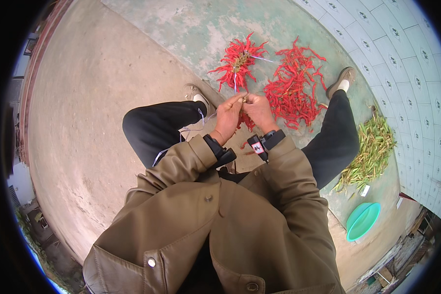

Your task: The person sits and strings red chili peppers onto a thin cord by hand, gathering them from a pile on the floor and forming a growing bundle. The person occasionally adjusts the bundle and continues adding peppers until the clip ends.

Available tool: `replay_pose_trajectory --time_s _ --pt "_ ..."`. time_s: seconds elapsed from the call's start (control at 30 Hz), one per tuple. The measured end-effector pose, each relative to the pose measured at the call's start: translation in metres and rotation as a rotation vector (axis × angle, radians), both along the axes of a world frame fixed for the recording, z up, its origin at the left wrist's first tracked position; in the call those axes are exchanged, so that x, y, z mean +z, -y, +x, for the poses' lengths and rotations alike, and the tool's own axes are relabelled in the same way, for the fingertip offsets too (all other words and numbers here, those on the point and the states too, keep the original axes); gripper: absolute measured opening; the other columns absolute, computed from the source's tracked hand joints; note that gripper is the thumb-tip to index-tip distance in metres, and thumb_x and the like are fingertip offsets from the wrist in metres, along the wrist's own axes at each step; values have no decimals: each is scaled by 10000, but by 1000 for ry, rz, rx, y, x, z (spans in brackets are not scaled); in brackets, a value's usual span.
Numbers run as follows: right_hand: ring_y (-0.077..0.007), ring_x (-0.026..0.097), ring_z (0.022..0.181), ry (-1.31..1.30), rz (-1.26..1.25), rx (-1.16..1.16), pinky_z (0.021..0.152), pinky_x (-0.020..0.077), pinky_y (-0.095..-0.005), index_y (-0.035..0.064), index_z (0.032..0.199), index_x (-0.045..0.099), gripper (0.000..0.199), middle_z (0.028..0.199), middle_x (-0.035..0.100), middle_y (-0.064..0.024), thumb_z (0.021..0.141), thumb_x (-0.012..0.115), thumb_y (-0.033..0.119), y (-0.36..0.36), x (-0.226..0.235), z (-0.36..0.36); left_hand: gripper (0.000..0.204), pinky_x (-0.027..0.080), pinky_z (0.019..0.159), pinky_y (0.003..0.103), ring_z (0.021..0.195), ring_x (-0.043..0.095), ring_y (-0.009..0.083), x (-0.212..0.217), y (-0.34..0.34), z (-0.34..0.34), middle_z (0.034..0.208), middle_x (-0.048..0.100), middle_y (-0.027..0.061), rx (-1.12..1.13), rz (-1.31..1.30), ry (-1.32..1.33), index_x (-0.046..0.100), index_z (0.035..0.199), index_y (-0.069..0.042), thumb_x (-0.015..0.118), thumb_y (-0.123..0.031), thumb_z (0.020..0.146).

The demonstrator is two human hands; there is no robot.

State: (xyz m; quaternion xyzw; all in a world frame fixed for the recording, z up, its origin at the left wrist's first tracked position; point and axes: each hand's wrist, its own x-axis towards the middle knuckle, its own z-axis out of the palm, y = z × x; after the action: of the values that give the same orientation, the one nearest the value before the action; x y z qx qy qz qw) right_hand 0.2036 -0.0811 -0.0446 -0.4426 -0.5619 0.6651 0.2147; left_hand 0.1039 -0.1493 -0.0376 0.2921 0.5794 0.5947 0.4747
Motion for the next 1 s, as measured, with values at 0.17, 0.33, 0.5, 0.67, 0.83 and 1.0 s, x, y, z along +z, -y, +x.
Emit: replay_pose_trajectory --time_s 0.17,0.33,0.5,0.67,0.83,1.0 --pt "-14 443 562 -145 -163 -31 474 345 -191 9 886 624 140 729 584 29 809 636 126 -8 4 17 279 442 702 236 785 508 78 -1 -15 -16 887 613 30 -168 50 -130 593 1090 13 461 -163 919" --pt "-11 388 487 -126 -232 -90 436 284 -160 34 891 616 112 646 529 36 817 627 117 -28 11 33 313 452 754 291 828 576 163 -52 -41 -76 888 637 116 -64 -248 -428 591 1074 18 509 -213 881" --pt "-19 381 461 -237 -245 -190 411 283 -167 25 908 605 111 624 510 29 826 609 100 -67 16 47 418 456 806 374 915 601 326 -138 -48 -70 944 622 228 -441 -530 -832 531 1113 36 583 -239 802" --pt "-27 383 460 -358 -254 -277 402 285 -177 29 952 587 115 627 507 21 854 573 87 -98 26 46 354 471 731 408 842 623 322 -182 -42 -34 833 622 238 -277 -416 -478 490 1066 47 530 -202 817" --pt "-37 367 469 -463 -440 -220 404 278 -185 39 863 573 65 607 466 22 852 582 103 -98 1 4 249 470 650 411 729 622 329 -149 -28 -10 726 619 190 -437 -428 -372 518 1021 1 485 -170 843" --pt "-34 359 474 -228 -642 -17 403 268 -185 53 818 579 89 618 472 32 831 601 139 -87 -67 -49 186 460 633 435 719 575 396 -87 -1 2 776 601 207 -511 -311 -642 539 953 -12 449 -140 853"
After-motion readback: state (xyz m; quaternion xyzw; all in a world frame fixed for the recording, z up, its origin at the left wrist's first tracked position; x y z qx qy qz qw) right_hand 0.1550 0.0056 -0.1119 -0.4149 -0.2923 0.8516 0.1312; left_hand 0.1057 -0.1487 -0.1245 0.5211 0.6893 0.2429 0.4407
